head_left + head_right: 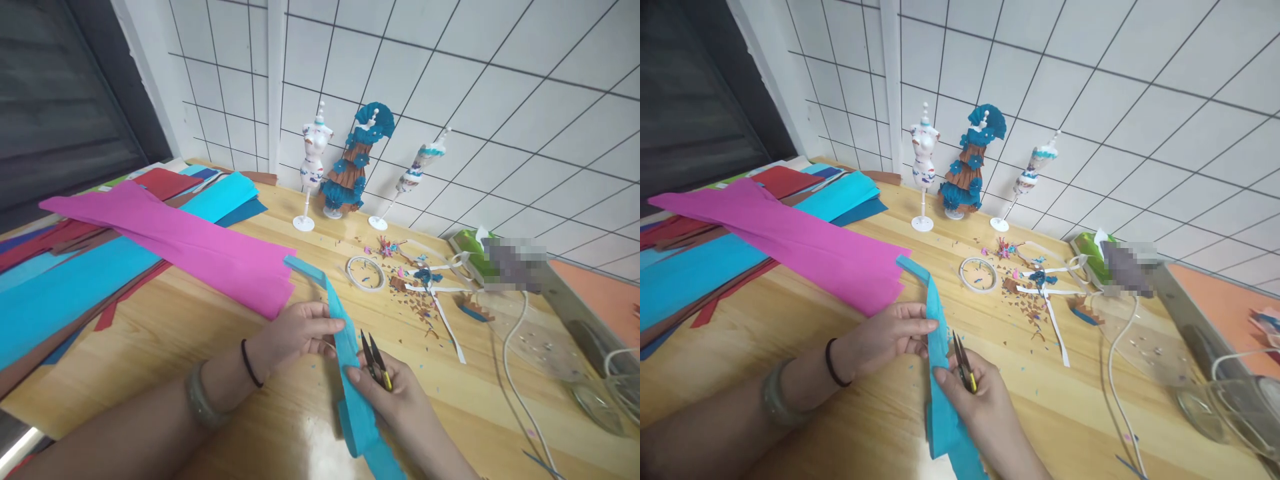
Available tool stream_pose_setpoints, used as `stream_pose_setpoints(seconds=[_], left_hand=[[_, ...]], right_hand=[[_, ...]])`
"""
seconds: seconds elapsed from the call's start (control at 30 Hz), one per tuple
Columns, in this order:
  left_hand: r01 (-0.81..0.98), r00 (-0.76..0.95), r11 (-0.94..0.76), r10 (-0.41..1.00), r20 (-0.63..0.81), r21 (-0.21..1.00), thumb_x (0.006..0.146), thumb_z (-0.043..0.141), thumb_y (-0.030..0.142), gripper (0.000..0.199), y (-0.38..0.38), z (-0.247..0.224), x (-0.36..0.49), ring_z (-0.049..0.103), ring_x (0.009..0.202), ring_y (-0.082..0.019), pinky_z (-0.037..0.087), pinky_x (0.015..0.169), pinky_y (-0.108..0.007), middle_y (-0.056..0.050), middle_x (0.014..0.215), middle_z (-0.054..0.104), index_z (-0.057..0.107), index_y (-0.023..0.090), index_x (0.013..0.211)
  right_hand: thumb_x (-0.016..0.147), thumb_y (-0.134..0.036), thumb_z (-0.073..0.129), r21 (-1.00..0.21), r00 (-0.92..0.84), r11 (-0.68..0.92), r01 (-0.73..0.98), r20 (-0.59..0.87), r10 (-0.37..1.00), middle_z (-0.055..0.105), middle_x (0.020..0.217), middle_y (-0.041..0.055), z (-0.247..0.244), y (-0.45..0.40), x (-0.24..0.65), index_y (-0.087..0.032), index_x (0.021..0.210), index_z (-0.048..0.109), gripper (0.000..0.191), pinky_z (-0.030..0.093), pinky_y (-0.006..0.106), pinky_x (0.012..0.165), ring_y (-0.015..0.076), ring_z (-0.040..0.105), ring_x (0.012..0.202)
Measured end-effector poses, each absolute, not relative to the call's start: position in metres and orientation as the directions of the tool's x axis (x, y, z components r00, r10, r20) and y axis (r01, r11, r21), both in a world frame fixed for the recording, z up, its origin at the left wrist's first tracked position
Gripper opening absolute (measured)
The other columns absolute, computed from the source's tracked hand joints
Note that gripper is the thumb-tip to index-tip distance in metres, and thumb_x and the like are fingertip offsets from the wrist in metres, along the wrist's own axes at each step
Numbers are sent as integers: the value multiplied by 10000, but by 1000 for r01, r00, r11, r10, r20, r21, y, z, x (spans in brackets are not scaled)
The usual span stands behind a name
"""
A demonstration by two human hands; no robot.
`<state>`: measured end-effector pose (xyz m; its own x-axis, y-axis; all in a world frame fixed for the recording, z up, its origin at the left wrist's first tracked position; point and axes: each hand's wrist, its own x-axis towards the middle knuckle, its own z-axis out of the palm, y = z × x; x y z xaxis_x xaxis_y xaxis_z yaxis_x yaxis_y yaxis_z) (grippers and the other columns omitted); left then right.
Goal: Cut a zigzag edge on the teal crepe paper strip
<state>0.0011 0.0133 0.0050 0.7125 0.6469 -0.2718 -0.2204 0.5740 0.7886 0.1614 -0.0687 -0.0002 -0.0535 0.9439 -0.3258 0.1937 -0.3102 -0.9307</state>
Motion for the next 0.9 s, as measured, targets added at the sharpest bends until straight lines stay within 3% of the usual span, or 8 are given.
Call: stream_pose_setpoints(seconds=[0.23, 0.43, 0.53, 0.9], left_hand=[[-166, 635, 437, 734, -243, 884, 658, 681, 310, 273, 15, 4, 3, 570, 632, -118, 411, 592, -232, -48, 738, 631, 586, 113, 822], [-224, 670, 319, 737, -93, 921, 638, 689, 177, 290, 16, 1, 1, 587, 764, -136, 442, 728, -262, -51, 809, 639, 584, 121, 903], [-220, 674, 289, 735, -69, 932, 639, 680, 149, 333, 16, 2, 1, 582, 758, -129, 441, 723, -256, -54, 819, 637, 578, 116, 954], [-148, 642, 218, 763, -74, 965, 623, 679, 173, 322, 18, -2, 2, 555, 684, -109, 423, 649, -237, -41, 785, 602, 565, 105, 916]], right_hand=[[735, -474, 595, -941, -86, -242, 236, -268, 960, 335, 570, -63, 3, -67, 158, -182, 685, 467, 323, 263, 210, 480, 93, 312, 514], [851, -556, 347, -919, -168, -371, 132, -390, 906, 236, 458, -104, 7, -68, 164, -156, 858, 519, 436, 157, 193, 345, 65, 184, 364], [878, -547, 267, -912, -187, -385, 141, -406, 894, 261, 461, -97, 9, -69, 165, -161, 892, 524, 464, 171, 187, 338, 68, 209, 357], [898, -505, 268, -926, -221, -334, 178, -368, 903, 267, 447, -92, 8, -70, 164, -165, 855, 539, 438, 213, 199, 373, 75, 252, 369]])
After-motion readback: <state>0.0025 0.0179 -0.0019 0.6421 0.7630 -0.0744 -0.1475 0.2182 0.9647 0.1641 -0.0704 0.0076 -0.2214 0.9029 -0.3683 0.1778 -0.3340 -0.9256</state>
